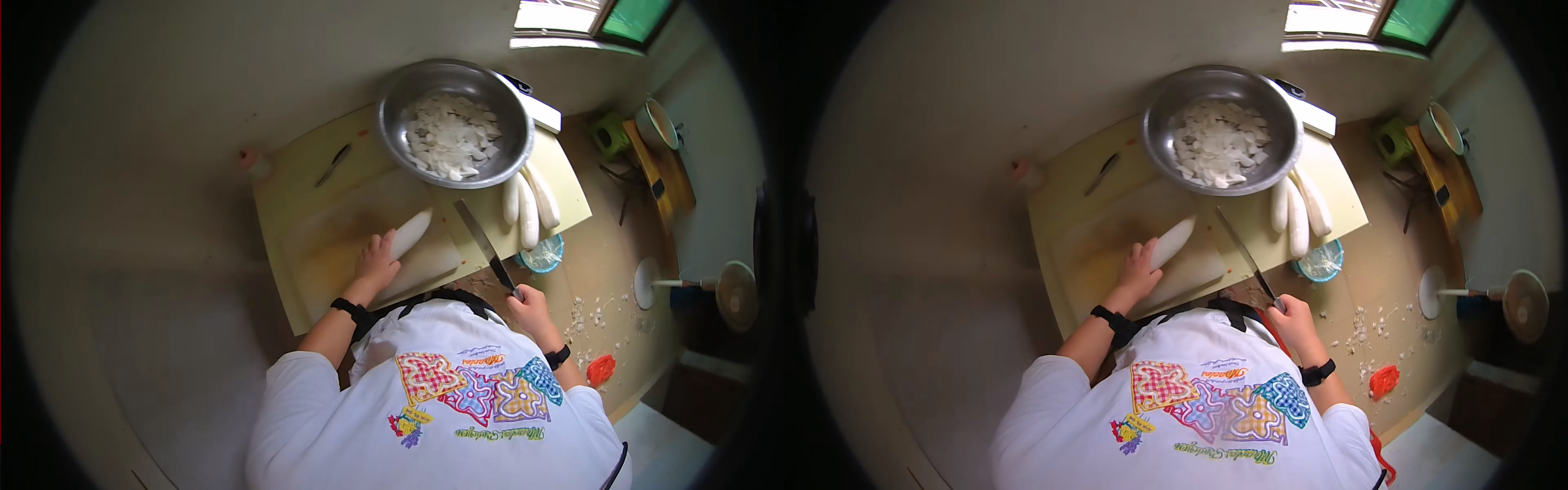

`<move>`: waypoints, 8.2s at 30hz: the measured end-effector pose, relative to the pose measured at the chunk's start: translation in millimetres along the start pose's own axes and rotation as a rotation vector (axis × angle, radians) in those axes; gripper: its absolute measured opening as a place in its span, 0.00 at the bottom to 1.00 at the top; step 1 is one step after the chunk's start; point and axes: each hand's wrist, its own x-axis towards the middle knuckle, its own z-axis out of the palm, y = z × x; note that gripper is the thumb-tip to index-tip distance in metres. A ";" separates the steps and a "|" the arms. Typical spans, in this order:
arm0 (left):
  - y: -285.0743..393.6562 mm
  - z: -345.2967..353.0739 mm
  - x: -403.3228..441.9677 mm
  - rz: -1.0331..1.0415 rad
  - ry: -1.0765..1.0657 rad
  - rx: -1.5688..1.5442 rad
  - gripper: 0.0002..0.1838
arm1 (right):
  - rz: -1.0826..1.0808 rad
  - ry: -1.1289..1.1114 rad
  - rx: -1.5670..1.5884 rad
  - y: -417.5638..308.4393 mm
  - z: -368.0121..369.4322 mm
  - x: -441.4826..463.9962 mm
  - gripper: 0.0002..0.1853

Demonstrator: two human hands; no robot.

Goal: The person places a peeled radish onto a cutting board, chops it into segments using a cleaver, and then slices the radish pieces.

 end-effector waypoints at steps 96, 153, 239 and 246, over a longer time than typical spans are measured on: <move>-143.8 -50.5 -71.9 0.112 -0.132 -0.331 0.27 | -0.129 0.011 0.232 -153.7 211.7 14.5 0.29; 41.7 14.1 119.1 0.328 -0.334 0.040 0.29 | 0.167 0.441 0.098 36.5 14.3 -58.5 0.18; 312.3 12.2 137.5 0.032 -0.805 -0.927 0.19 | 0.634 0.721 0.951 158.9 -85.2 -84.3 0.22; 191.2 -13.6 103.8 -0.173 -0.378 -0.968 0.14 | 0.586 0.631 0.846 146.1 -87.7 -61.8 0.21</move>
